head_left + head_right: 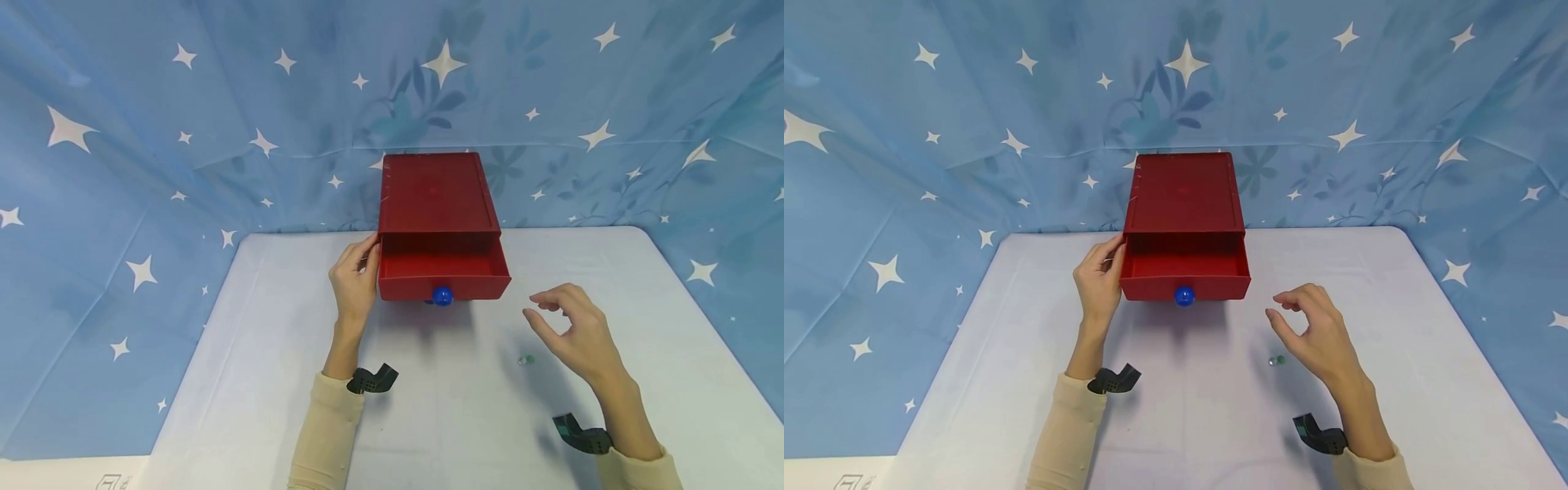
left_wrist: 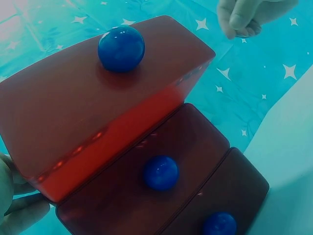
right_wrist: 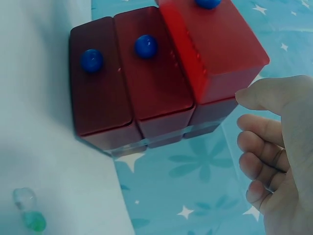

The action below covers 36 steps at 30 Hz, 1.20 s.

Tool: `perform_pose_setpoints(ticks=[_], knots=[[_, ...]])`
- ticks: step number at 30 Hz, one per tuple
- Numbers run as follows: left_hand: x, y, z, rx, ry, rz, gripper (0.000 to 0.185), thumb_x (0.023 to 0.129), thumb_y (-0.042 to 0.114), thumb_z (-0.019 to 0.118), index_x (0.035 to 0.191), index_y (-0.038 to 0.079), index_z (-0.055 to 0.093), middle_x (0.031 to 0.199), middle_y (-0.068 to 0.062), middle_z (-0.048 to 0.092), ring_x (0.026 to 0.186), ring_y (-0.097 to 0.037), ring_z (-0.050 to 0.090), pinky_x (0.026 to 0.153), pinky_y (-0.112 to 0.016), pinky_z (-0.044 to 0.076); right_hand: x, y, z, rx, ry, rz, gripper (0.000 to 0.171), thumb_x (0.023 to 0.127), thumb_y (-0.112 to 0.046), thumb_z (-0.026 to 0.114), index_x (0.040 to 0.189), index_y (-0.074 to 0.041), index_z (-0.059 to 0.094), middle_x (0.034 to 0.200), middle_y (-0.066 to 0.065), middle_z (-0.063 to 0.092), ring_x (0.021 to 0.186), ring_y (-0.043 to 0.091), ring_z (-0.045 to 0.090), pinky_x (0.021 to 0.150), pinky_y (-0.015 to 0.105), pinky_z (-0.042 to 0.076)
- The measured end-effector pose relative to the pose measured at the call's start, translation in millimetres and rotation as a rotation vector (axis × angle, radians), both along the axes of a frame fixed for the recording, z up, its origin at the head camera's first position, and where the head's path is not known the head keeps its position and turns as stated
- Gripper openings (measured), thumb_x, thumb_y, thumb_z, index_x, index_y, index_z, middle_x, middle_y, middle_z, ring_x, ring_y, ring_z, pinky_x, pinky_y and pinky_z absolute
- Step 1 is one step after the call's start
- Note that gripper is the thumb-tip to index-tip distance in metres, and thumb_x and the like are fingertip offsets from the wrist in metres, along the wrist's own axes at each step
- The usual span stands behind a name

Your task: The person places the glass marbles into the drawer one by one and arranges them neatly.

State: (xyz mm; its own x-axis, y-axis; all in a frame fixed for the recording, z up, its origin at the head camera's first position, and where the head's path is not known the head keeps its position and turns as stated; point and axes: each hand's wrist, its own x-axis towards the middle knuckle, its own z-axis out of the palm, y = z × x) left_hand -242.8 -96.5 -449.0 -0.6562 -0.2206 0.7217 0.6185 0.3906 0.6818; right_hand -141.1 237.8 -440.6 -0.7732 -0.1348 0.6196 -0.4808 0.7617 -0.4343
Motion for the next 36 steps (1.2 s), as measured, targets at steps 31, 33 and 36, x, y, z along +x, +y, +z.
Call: perform_pose_setpoints(ticks=[31,33,36], knots=[[-1.3,3.7,-0.9,0.004,0.01,0.017,0.022,0.092,0.003,0.069,0.114,-0.001,0.075,0.1,-0.018,0.075,0.081,-0.027,0.074,0.07,-0.039,0.063,22.8,23.1,-46.0,0.042,-0.113,-0.09,0.032,0.071,-0.005,0.085,0.099,-0.007,0.071,0.088,0.001,0.066,0.084,0.001,0.049,0.067,0.009,0.04],[-1.1,3.5,-1.5,0.004,0.011,0.014,0.023,0.093,0.004,0.07,0.114,0.0,0.075,0.101,-0.016,0.076,0.081,-0.026,0.074,0.07,-0.039,0.063,23.4,24.2,-48.8,0.042,-0.111,-0.086,0.032,0.071,-0.005,0.085,0.099,-0.007,0.071,0.088,0.001,0.066,0.084,0.001,0.049,0.067,0.01,0.041],[-0.8,2.7,-1.4,0.003,0.002,0.016,0.023,0.094,0.007,0.069,0.115,0.003,0.075,0.101,-0.014,0.076,0.082,-0.024,0.075,0.071,-0.034,0.063,24.1,25.8,-52.7,0.045,-0.113,-0.084,0.032,0.07,-0.004,0.085,0.099,-0.006,0.071,0.088,0.001,0.066,0.084,0.002,0.049,0.066,0.012,0.042]])
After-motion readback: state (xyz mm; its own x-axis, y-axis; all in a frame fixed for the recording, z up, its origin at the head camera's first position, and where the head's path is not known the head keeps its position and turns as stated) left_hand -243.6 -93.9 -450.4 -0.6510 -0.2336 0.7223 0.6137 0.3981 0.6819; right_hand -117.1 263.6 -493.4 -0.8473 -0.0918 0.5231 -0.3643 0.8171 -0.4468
